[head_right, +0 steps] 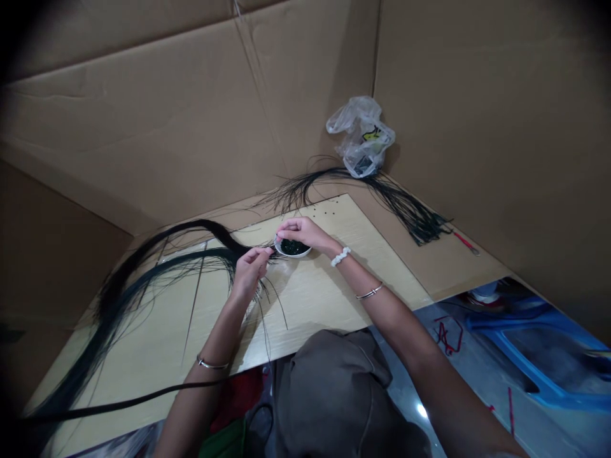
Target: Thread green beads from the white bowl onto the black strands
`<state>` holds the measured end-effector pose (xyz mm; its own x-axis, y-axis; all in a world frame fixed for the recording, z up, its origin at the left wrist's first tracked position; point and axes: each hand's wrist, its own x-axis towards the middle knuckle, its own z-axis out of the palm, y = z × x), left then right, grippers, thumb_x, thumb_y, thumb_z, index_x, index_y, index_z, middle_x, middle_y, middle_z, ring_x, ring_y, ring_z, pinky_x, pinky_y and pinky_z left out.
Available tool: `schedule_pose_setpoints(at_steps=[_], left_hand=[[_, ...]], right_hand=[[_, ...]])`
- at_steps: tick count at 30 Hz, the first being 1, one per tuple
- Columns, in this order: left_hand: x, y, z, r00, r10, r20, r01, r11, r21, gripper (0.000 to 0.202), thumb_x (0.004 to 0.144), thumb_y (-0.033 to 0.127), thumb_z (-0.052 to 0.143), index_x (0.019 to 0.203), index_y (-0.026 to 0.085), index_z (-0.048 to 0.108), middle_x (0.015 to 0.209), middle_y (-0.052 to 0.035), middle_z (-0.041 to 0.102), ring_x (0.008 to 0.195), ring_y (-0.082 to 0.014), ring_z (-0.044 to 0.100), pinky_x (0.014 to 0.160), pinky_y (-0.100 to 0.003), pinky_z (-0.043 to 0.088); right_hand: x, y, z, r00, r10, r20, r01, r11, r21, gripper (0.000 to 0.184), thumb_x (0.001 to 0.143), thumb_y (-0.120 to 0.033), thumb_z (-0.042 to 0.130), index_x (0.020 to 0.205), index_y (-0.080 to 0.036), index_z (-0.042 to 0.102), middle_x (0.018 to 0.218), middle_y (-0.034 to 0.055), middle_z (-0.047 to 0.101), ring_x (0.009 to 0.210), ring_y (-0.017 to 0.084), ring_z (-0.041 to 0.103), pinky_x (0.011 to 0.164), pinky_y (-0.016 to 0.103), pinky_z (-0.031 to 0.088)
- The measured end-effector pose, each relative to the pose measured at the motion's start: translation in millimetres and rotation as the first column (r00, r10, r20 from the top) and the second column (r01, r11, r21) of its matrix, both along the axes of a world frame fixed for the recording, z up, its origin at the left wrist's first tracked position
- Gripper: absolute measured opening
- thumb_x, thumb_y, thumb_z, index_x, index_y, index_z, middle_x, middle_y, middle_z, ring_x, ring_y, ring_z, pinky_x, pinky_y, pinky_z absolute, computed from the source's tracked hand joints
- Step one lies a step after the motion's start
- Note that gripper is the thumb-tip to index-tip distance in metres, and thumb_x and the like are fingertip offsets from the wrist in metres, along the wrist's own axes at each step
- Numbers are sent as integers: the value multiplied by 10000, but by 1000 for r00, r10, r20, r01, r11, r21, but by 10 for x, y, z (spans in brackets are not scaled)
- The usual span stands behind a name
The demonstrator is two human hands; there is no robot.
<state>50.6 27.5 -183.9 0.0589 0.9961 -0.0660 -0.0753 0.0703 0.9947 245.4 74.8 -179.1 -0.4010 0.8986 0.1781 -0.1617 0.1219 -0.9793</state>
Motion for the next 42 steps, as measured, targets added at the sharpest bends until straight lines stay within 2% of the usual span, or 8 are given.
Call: schedule_pose_setpoints(at_steps=[4,9,16,27,35,42], left_hand=[[7,-17,16,1000,-6,10,6,1000,17,375,663,447,825,750,126,651,473,93,348,413,-30,226,406,-186,153],[16,-35,41,1000,-5,12,5,1000,23,358,664,434,819,741,129,649,486,89,356,419,-32,227,409,-190,150],[0,-27,24,999,-14,29,13,999,42,347,678,436,812,726,140,638,488,87,350,426,-37,223,415,-195,148],[0,-39,49,999,-20,42,18,998,52,356,685,448,808,745,136,647,474,93,332,424,-38,221,423,-197,138],[1,-47,64,999,-27,47,24,998,66,365,682,458,809,731,142,633,467,94,328,414,-36,221,422,-197,134],[4,-51,73,999,-19,38,16,998,62,360,688,452,809,722,139,633,471,92,335,420,-34,225,421,-192,141]], right_hand=[[-12,-11,-23,1000,4,-27,-5,1000,-26,310,765,-367,781,917,-114,688,880,71,739,781,123,659,740,247,495],[-46,-9,-78,996,-50,-74,48,999,-24,280,735,-330,802,864,-120,670,882,72,737,754,118,645,703,237,484],[-89,18,-153,989,-66,-129,62,997,-36,312,715,-340,834,891,-108,722,838,48,717,632,67,540,596,194,418],[-121,-66,-51,970,-90,-226,54,986,-161,360,641,-339,882,882,-105,750,823,48,706,643,67,508,603,201,426],[-124,-52,-105,979,-74,-191,52,992,-116,379,653,-377,871,906,-116,763,849,53,716,657,74,522,609,194,439],[-97,-26,-155,991,-47,-126,45,999,-18,339,747,-375,811,968,-123,765,889,54,712,672,71,528,626,192,425]])
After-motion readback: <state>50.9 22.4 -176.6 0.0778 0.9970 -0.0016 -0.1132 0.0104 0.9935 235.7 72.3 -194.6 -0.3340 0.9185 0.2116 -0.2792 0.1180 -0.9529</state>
